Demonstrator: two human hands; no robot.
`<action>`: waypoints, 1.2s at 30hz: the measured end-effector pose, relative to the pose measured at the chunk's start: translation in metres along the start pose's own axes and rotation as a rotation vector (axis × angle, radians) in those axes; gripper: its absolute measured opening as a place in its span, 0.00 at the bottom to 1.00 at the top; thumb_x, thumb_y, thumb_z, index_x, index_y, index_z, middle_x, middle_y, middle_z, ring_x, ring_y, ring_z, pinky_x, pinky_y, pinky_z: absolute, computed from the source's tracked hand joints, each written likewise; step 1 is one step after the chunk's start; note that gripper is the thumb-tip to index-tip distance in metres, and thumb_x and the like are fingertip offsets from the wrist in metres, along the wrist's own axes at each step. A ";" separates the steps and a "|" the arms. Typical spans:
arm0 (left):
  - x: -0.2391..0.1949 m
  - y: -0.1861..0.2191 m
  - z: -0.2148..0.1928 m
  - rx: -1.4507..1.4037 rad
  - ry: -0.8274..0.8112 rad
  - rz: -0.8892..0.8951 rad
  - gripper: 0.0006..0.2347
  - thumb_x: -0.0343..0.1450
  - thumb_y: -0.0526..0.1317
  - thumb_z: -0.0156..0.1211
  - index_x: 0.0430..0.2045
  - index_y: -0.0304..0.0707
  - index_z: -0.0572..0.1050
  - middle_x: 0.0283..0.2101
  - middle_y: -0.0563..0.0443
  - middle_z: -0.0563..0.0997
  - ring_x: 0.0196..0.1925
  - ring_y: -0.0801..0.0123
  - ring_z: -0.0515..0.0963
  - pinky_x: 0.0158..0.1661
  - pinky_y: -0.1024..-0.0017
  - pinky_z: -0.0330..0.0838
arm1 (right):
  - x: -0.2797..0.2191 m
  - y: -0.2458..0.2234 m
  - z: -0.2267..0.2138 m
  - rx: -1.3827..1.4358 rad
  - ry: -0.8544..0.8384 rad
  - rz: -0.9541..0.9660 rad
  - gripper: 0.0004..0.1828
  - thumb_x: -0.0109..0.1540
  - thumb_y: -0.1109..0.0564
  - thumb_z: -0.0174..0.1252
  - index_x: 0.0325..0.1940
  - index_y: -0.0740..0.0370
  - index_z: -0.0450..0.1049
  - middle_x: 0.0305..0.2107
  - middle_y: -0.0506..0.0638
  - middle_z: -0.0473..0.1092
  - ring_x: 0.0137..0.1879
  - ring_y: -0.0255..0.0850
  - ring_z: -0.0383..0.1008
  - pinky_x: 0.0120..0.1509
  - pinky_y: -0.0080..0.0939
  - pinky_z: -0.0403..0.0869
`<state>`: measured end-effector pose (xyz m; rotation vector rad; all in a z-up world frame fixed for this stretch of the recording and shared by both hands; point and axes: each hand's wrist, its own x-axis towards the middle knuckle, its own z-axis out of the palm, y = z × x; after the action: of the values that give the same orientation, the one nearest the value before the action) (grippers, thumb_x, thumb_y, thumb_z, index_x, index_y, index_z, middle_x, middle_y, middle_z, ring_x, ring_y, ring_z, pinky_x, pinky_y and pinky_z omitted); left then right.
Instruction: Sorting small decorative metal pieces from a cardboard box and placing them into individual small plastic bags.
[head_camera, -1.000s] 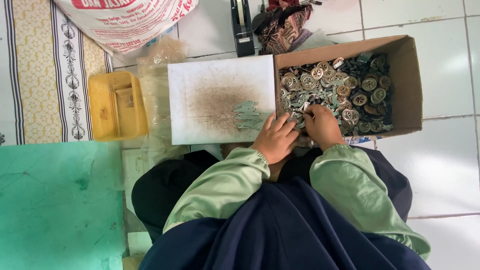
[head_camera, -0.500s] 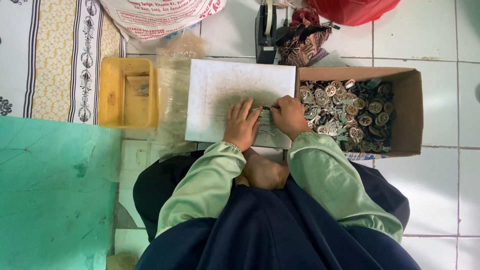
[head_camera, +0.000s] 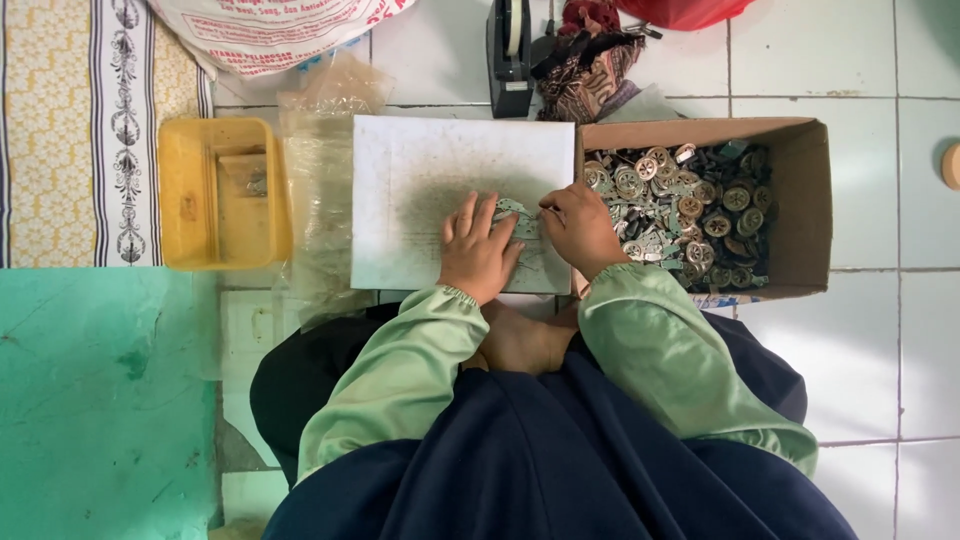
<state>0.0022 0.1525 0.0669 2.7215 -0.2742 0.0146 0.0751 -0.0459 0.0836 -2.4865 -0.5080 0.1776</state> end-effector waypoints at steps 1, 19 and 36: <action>-0.001 0.010 0.002 0.001 -0.009 0.011 0.18 0.78 0.55 0.47 0.59 0.51 0.70 0.70 0.42 0.61 0.76 0.44 0.50 0.63 0.47 0.47 | -0.011 0.003 -0.008 0.004 0.005 0.012 0.09 0.65 0.56 0.61 0.49 0.57 0.80 0.38 0.51 0.70 0.51 0.54 0.73 0.55 0.54 0.74; 0.042 0.129 0.058 0.191 -0.429 0.452 0.16 0.77 0.46 0.50 0.53 0.35 0.73 0.58 0.37 0.73 0.73 0.40 0.59 0.69 0.39 0.52 | -0.096 0.196 -0.013 -0.129 0.041 0.269 0.13 0.67 0.53 0.57 0.53 0.50 0.80 0.41 0.49 0.75 0.54 0.53 0.76 0.56 0.54 0.77; 0.040 0.124 0.107 0.533 -0.602 0.385 0.29 0.78 0.58 0.31 0.52 0.36 0.78 0.60 0.37 0.77 0.73 0.47 0.59 0.75 0.44 0.31 | -0.060 0.168 0.031 -0.298 -0.092 0.175 0.09 0.61 0.46 0.62 0.43 0.47 0.81 0.39 0.48 0.70 0.56 0.52 0.73 0.57 0.59 0.75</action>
<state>0.0139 -0.0087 0.0195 3.0690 -1.0979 -0.7246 0.0656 -0.1798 -0.0376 -2.8264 -0.3757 0.3061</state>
